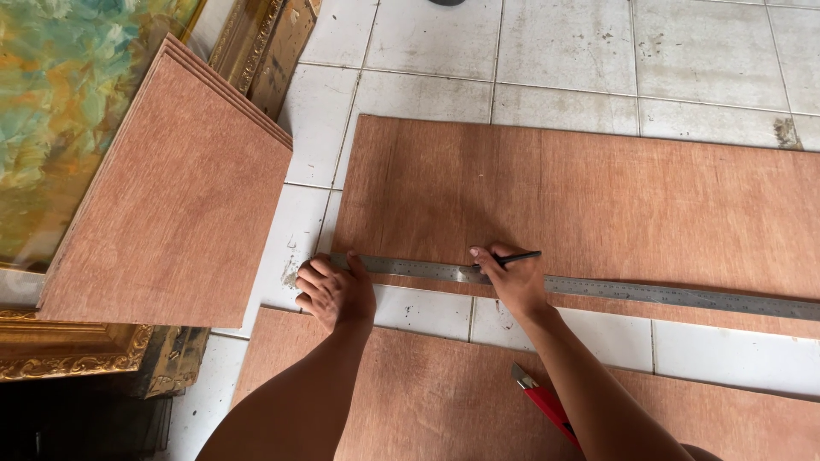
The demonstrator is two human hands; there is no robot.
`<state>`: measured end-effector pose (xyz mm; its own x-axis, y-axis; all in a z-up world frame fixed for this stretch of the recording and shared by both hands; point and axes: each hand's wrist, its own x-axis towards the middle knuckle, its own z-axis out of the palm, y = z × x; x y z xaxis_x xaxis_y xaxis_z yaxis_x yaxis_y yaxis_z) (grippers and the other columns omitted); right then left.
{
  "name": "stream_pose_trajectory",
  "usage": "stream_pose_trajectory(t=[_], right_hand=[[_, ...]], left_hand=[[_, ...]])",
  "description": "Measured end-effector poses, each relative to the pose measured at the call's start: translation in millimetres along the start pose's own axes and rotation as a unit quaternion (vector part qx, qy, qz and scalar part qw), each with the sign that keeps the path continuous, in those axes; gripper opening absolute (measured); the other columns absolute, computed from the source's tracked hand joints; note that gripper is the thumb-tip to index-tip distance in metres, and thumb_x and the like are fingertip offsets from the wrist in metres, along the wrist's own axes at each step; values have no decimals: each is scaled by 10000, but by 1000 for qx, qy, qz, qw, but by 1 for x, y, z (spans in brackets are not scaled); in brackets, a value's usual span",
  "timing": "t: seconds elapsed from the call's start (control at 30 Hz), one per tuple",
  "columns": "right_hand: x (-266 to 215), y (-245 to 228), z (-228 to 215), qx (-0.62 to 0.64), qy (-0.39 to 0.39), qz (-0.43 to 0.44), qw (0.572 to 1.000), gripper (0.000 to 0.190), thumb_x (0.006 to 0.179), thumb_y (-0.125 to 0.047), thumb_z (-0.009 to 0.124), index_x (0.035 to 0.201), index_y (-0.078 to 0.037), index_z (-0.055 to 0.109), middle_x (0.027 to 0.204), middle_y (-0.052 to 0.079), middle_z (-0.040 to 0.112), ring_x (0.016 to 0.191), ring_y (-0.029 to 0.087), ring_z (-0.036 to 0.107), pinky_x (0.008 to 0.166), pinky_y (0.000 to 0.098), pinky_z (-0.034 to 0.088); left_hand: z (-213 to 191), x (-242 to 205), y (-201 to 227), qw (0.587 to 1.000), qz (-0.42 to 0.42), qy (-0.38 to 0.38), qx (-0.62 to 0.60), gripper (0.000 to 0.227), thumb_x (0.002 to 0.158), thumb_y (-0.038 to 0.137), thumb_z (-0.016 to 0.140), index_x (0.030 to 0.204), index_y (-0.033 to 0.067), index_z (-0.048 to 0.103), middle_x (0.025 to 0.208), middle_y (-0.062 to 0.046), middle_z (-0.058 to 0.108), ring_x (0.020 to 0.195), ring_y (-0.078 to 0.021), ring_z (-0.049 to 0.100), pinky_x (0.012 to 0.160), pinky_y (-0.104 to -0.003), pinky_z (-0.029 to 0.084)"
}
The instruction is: The person measures and marks wooden panels with a metal ruler and pencil, then cuts them using a utility knife guided by the ruler. The person repeats this process on multiple panels, separating the cut pieces and stacking them.
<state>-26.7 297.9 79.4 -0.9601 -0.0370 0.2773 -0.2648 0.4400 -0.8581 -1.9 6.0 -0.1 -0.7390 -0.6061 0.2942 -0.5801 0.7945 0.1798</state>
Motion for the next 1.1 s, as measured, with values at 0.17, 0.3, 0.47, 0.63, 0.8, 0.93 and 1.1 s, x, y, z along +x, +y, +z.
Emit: stream_pose_trajectory(t=[0.17,0.3,0.47,0.63,0.8,0.93,1.1], right_hand=[[2,11,3,1,2,0,1000,388,1081,-246,810,709,-137,791,568,63,742,394,115,522,432,250,383],[-1,22,7,12,3,1,1000,386,1071,-241,822,702,-135,785,559,64,734,392,113,522,430,246,383],[4,10,1,-1,2,-7,1000,373,1062,-218,820,701,-130,782,560,61,732,391,113,519,427,239,381],[0,14,4,-3,5,-13,1000,380,1072,-221,817,703,-132,790,565,69,733,391,122,530,424,244,386],[5,8,1,-5,8,-13,1000,379,1075,-207,810,706,-126,781,574,74,738,395,130,532,422,254,387],[-1,19,6,3,5,-18,1000,365,1059,-198,815,703,-124,778,558,67,723,398,124,521,426,259,395],[-1,19,3,-5,12,-20,1000,363,1067,-191,813,711,-124,788,569,73,734,402,123,535,421,258,394]], left_hand=[[2,1,0,1000,1,3,6,500,1095,656,512,1238,179,463,1169,-49,439,1103,-307,484,943,-474,371],[3,0,-2,1000,5,5,7,509,1100,666,499,1235,177,465,1165,-46,440,1102,-306,488,944,-473,373],[4,0,-1,1000,3,7,9,508,1106,670,483,1230,178,471,1157,-46,444,1095,-309,492,939,-479,373],[5,0,-2,1000,1,6,15,509,1104,673,477,1234,180,471,1157,-46,445,1094,-304,493,935,-474,377],[5,-1,-1,1000,2,8,23,512,1097,679,487,1224,183,474,1154,-48,451,1094,-308,496,938,-476,369],[8,0,-4,1000,0,7,21,504,1106,678,469,1223,188,468,1155,-37,446,1085,-298,485,939,-468,362],[2,0,-2,1000,10,16,18,502,1100,660,492,1228,176,462,1160,-47,438,1097,-306,488,928,-476,376]])
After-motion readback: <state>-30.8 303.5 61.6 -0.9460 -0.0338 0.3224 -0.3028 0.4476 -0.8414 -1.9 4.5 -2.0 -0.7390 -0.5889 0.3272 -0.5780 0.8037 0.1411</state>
